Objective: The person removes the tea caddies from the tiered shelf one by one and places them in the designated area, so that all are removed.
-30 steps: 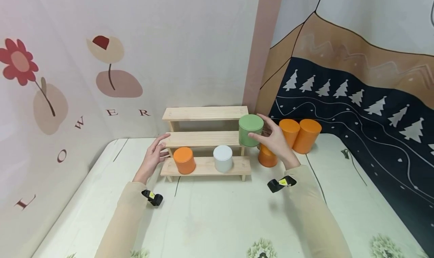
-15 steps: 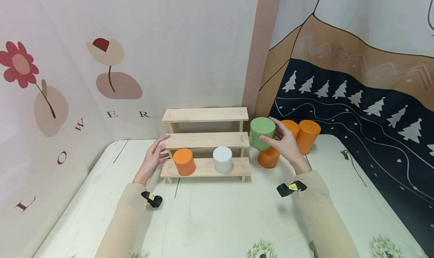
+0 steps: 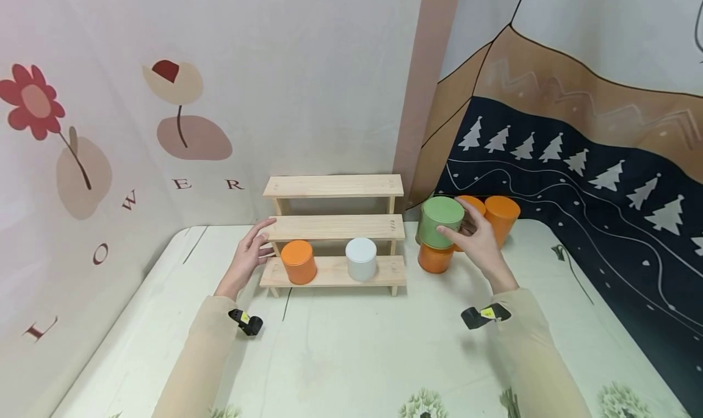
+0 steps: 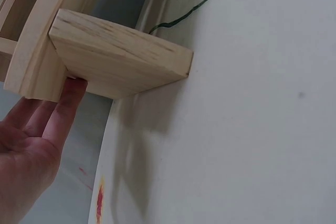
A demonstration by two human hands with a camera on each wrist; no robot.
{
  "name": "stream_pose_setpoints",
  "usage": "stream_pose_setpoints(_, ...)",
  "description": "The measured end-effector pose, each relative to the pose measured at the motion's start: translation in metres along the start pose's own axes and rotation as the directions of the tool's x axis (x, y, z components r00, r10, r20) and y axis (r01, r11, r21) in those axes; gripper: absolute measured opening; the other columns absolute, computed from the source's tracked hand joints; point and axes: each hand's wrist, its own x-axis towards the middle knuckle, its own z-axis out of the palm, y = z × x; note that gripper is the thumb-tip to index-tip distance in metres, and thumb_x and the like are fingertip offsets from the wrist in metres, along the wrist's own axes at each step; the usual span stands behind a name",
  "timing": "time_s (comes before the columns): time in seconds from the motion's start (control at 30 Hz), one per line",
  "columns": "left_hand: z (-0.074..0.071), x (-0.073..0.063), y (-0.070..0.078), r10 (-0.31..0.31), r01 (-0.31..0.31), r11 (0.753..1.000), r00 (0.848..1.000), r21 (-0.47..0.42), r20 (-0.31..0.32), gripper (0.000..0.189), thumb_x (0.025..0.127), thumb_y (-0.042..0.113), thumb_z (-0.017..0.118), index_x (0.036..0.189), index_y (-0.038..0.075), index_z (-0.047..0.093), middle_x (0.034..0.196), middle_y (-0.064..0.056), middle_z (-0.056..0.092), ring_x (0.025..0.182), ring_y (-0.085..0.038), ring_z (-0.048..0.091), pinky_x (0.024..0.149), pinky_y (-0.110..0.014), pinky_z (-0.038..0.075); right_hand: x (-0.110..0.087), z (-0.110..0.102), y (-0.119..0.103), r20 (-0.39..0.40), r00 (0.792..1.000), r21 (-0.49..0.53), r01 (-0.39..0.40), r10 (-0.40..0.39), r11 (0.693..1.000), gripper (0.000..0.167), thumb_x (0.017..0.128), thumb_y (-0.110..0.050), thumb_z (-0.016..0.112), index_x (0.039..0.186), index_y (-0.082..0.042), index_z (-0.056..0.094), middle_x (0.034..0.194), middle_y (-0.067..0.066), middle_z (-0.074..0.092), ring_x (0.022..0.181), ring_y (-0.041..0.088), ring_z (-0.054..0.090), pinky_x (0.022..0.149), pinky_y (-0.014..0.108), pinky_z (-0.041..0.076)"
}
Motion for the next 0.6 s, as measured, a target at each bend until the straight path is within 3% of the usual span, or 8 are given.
stream_pose_setpoints(0.13,0.0,0.001,-0.001,-0.005,0.005,1.0,1.0,-0.004,0.004,0.039,0.105,0.033,0.039,0.144,0.031,0.045,0.149,-0.013,0.037,0.115,-0.042,0.056,0.091,-0.053,0.049,-0.003,-0.004,0.005,-0.016,1.0,0.004,-0.001,0.001,1.0,0.073,0.091,-0.024,0.07,0.151,-0.01,0.031,0.138,0.017,0.044,0.116,0.014,0.046,0.096,0.016,0.041)
stream_pose_setpoints(0.4,-0.003,0.001,0.0,-0.016,0.018,0.999,0.999,-0.037,0.035,0.041,0.106,0.031,0.039,0.147,0.028,0.042,0.151,-0.015,0.034,0.117,-0.043,0.053,0.093,-0.052,0.047,-0.007,-0.012,0.016,-0.049,0.999,0.025,0.003,-0.002,1.0,0.076,0.092,-0.023,0.069,0.153,-0.009,0.027,0.143,0.023,0.039,0.122,0.023,0.045,0.092,0.01,0.04)
stream_pose_setpoints(0.6,-0.002,-0.007,0.015,-0.025,0.027,0.998,0.998,-0.048,0.055,0.042,0.107,0.025,0.037,0.149,0.022,0.039,0.152,-0.019,0.03,0.119,-0.046,0.05,0.094,-0.053,0.046,-0.011,-0.018,0.022,-0.073,0.997,0.028,-0.012,0.014,1.0,0.076,0.092,-0.025,0.069,0.153,-0.009,0.026,0.144,0.022,0.038,0.119,0.015,0.046,0.09,0.008,0.04)
